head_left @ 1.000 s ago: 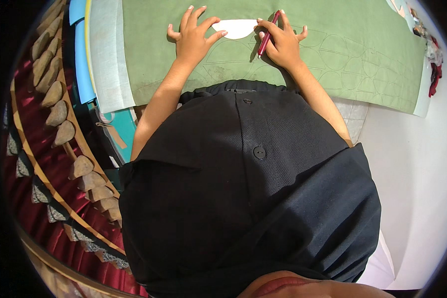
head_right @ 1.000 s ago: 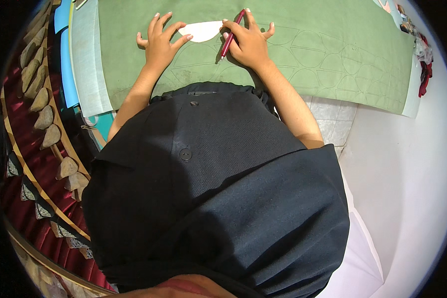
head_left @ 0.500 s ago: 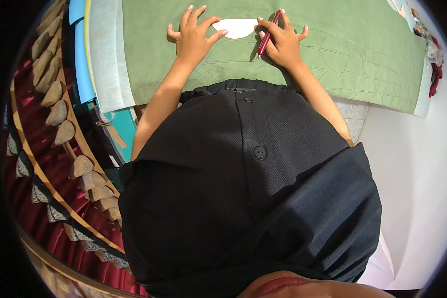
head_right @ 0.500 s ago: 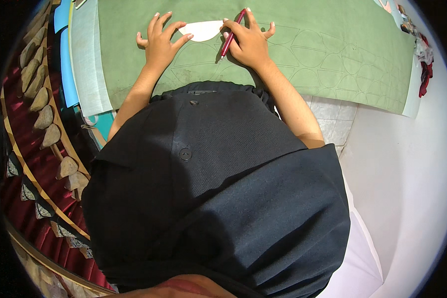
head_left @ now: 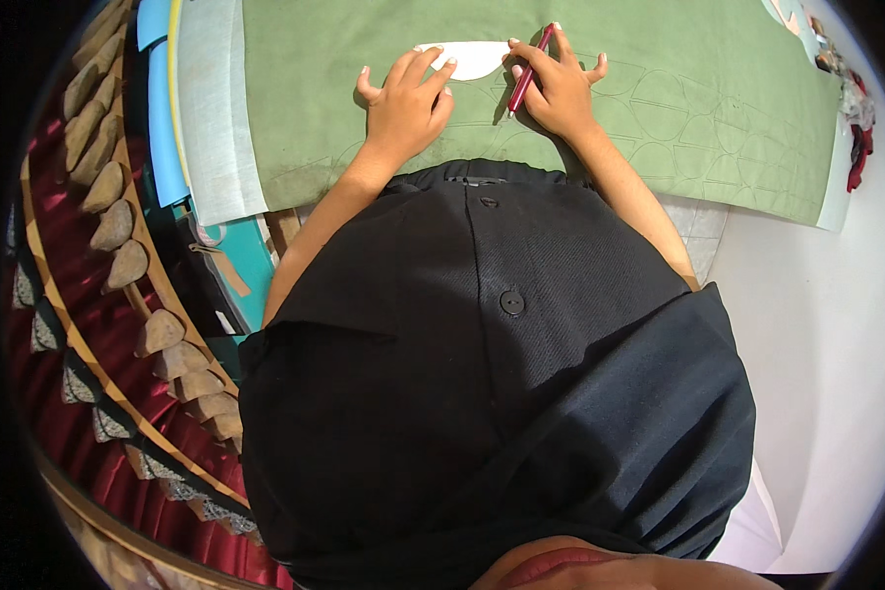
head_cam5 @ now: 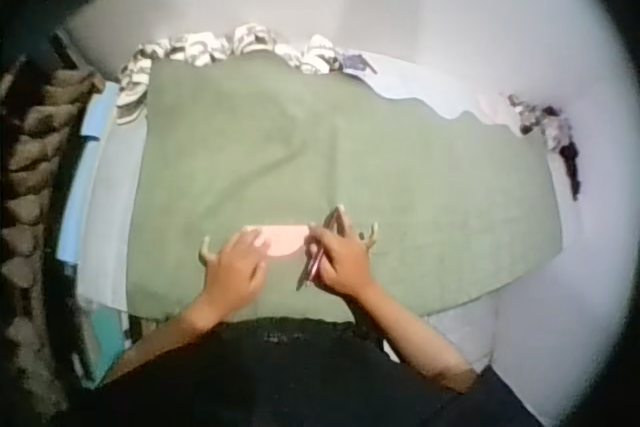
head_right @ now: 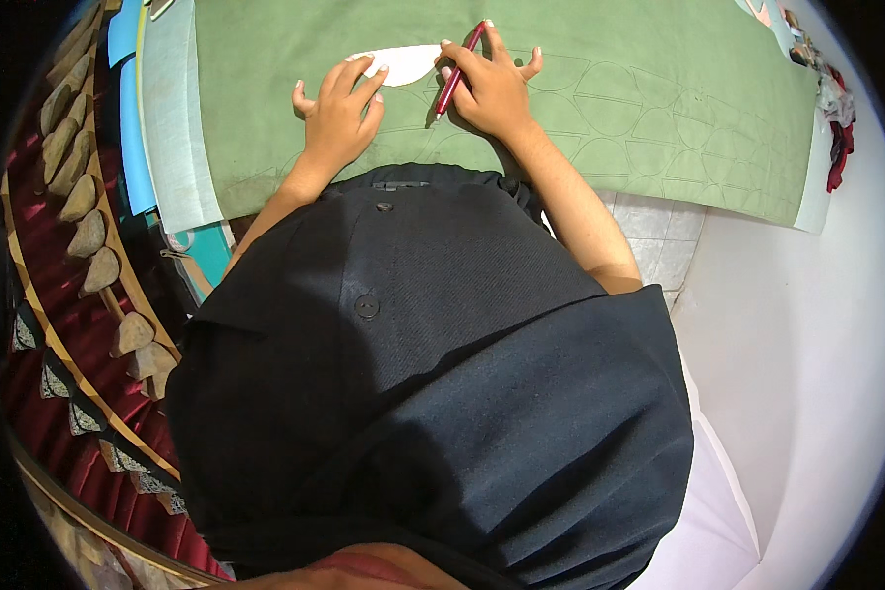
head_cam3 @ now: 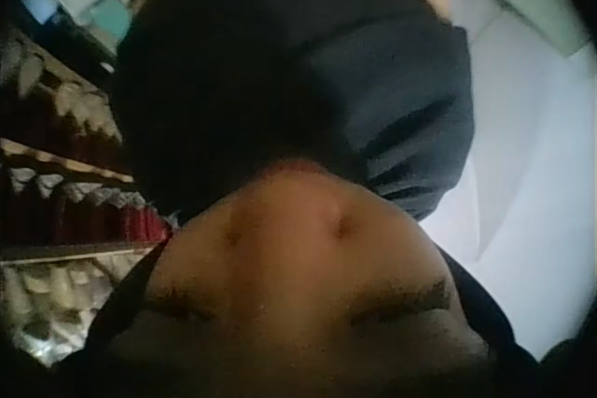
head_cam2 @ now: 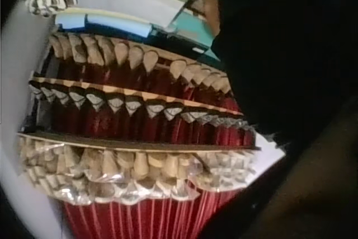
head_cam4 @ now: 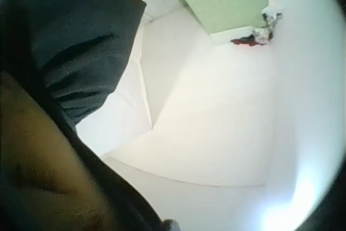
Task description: The person uses a red pen to trace curved patterns onto a green fabric using a white paper template. They repeatedly reposition the template and trace its outline multiple times across the fabric surface.
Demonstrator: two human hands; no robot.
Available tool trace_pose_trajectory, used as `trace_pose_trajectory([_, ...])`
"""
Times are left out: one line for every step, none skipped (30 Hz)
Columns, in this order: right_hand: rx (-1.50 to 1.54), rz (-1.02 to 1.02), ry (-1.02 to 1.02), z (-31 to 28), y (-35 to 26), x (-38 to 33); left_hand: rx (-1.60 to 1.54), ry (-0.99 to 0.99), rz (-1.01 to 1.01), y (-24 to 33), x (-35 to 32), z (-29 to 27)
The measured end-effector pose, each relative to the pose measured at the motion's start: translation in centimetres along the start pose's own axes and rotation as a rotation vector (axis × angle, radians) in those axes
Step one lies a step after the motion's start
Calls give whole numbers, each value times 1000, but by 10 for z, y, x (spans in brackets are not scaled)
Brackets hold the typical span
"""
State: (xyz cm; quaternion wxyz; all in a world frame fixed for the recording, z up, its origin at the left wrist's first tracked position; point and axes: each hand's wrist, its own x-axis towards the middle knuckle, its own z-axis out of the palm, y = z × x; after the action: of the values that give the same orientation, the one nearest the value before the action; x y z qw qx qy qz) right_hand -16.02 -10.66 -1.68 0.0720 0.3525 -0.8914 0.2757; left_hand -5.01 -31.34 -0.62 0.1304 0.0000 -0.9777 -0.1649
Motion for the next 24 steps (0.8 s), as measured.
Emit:
trace_pose_trajectory([2,5,-1,-1,-1,0,-15,-32,-6,-1,-1,0])
trace_pose_trajectory([3,11,-1,-2,-2,1,-30,-63,-11,-2,-1,0])
trace_pose_trajectory([43,52,-24,-3,-1,2,-46,-94,-16,-3,-1,0])
trace_pose_trajectory([84,94,-46,-5,0,4,-63,-105,-7,-4,-1,0])
trace_pose_trajectory([128,135,-69,-6,0,6,-77,-118,1,-5,-2,-2])
trace_pose_trajectory([173,160,-20,-7,1,10,-91,-130,8,-6,-3,-3])
trace_pose_trajectory([219,185,28,-7,2,15,-85,-134,19,-6,-3,-5])
trace_pose_trajectory([262,210,75,-10,1,21,-81,-138,29,-6,-3,-6])
trace_pose_trajectory([343,154,125,-12,0,29,-77,-142,40,-6,-3,-7])
trace_pose_trajectory([425,97,174,-14,-1,38,-62,-150,41,-6,-4,-7])
trace_pose_trajectory([505,42,225,-18,-4,46,-48,-159,45,-6,-5,-8])
trace_pose_trajectory([170,230,48,-25,-1,51,-32,-167,49,-7,-5,-9])
trace_pose_trajectory([188,201,43,-24,-1,57,-31,-173,47,-7,-5,-9])
trace_pose_trajectory([205,171,38,-23,-4,65,-30,-179,48,-7,-4,-9])
trace_pose_trajectory([222,141,33,-22,-9,72,-28,-184,46,-7,-4,-10])
trace_pose_trajectory([632,200,45,-22,-15,79,-28,-180,48,-6,-4,-10])
trace_pose_trajectory([633,181,41,-16,-21,82,-29,-175,48,-6,-4,-11])
trace_pose_trajectory([633,162,38,-10,-26,86,-29,-170,48,-5,-3,-11])
trace_pose_trajectory([633,143,34,-5,-32,89,-28,-139,54,-5,-3,-10])
trace_pose_trajectory([620,192,4,-1,-38,89,-25,-108,55,-5,-4,-7])
trace_pose_trajectory([642,198,-20,5,-40,89,-22,-78,57,-5,-5,-5])
trace_pose_trajectory([664,205,-43,10,-42,89,-21,-75,52,-6,-6,-3])
trace_pose_trajectory([685,215,-65,15,-44,88,-22,-72,50,-6,-6,-2])
trace_pose_trajectory([709,237,-50,21,-47,86,-24,-70,48,-6,-6,-1])
